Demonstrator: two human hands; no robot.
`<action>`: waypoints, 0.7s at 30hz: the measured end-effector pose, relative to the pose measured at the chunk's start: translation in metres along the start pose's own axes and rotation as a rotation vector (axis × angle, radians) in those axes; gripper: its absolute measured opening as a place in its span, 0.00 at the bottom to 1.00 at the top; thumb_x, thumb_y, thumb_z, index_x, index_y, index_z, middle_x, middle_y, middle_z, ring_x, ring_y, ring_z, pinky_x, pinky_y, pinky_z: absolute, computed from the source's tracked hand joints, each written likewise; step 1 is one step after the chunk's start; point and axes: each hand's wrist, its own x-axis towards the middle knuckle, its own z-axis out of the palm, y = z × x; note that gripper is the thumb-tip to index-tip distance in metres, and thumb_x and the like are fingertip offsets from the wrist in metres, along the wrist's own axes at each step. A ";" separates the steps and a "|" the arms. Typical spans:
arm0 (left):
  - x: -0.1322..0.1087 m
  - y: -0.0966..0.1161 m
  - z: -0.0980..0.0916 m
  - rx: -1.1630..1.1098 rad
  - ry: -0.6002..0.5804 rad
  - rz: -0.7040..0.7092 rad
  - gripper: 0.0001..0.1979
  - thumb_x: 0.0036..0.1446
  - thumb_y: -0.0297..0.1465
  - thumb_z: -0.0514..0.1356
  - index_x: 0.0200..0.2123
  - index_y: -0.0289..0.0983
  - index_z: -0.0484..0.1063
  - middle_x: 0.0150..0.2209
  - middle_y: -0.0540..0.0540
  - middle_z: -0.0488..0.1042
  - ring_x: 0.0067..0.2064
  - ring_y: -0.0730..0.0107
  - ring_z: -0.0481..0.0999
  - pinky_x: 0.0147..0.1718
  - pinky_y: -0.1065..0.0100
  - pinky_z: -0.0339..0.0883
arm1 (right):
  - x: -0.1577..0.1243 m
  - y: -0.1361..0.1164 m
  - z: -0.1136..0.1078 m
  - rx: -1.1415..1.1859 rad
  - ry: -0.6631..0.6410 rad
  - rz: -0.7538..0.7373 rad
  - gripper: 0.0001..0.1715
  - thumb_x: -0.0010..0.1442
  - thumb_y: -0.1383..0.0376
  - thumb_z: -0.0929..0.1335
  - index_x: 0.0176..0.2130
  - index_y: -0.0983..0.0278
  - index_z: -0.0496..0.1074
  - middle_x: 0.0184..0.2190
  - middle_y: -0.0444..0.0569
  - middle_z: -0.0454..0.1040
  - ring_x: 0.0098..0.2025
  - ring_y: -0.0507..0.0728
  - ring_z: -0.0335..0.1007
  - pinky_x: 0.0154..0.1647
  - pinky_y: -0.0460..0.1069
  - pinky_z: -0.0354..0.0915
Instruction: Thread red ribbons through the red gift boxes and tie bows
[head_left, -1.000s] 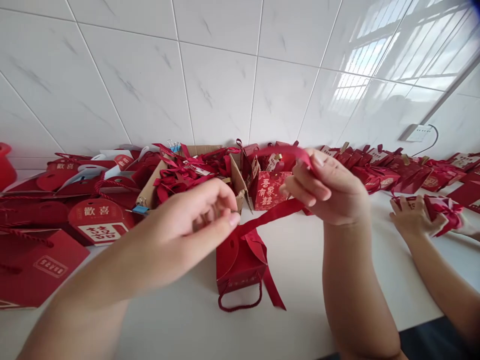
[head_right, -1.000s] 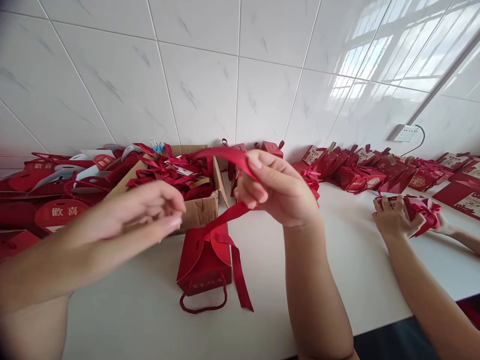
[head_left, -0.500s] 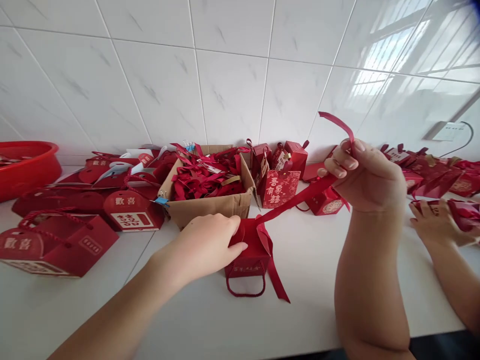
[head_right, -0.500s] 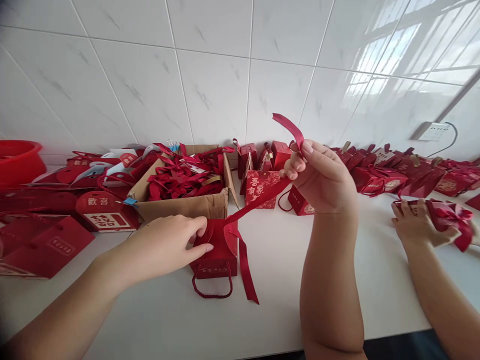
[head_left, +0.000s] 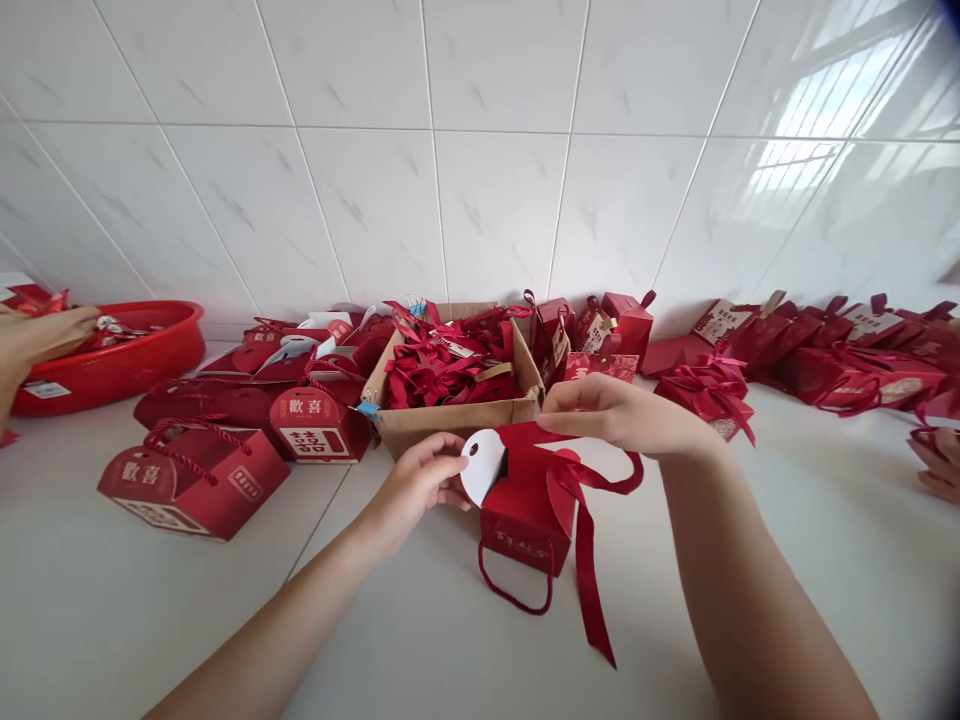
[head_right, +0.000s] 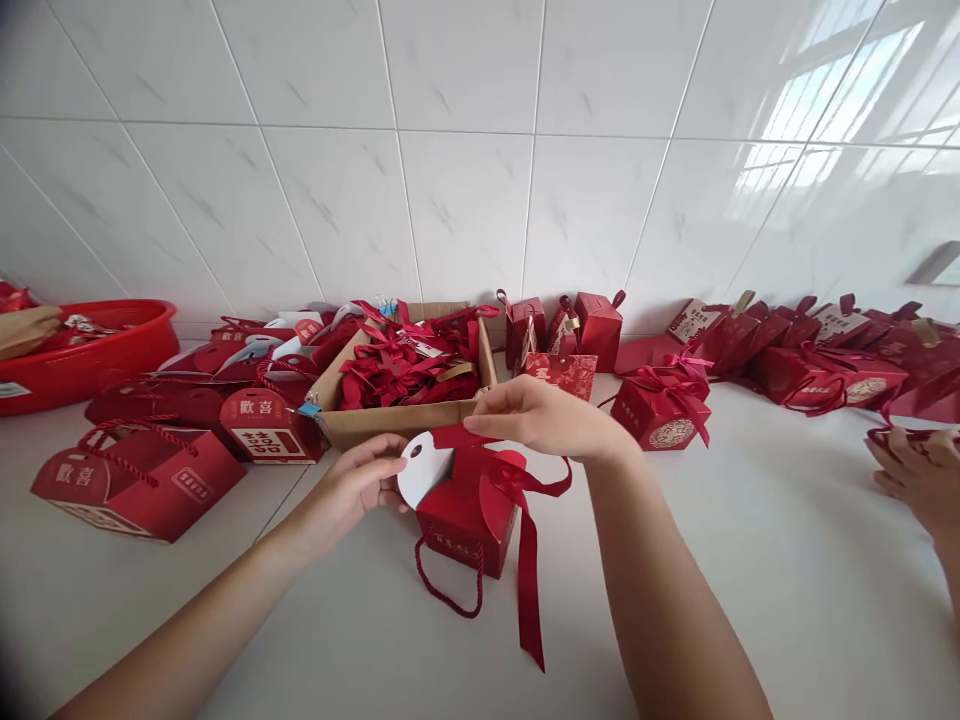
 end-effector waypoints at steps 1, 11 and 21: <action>-0.001 -0.001 0.000 -0.029 -0.004 -0.007 0.07 0.53 0.32 0.60 0.35 0.36 0.68 0.30 0.48 0.75 0.29 0.69 0.74 0.28 0.68 0.69 | 0.006 0.001 0.004 -0.023 -0.012 0.012 0.17 0.58 0.55 0.66 0.25 0.65 0.68 0.22 0.41 0.58 0.23 0.48 0.50 0.24 0.46 0.49; -0.009 -0.003 0.003 -0.050 -0.023 -0.002 0.14 0.53 0.33 0.60 0.43 0.35 0.67 0.28 0.47 0.77 0.27 0.68 0.75 0.28 0.67 0.69 | 0.027 0.019 0.022 -0.013 -0.157 0.074 0.20 0.57 0.53 0.65 0.23 0.65 0.66 0.19 0.39 0.56 0.21 0.47 0.48 0.23 0.46 0.48; -0.011 -0.004 0.002 -0.030 -0.088 0.015 0.15 0.55 0.33 0.60 0.46 0.35 0.68 0.30 0.45 0.78 0.29 0.66 0.76 0.29 0.66 0.69 | 0.028 0.016 0.030 -0.053 -0.119 0.152 0.25 0.54 0.53 0.65 0.18 0.63 0.53 0.17 0.38 0.49 0.19 0.46 0.42 0.19 0.46 0.41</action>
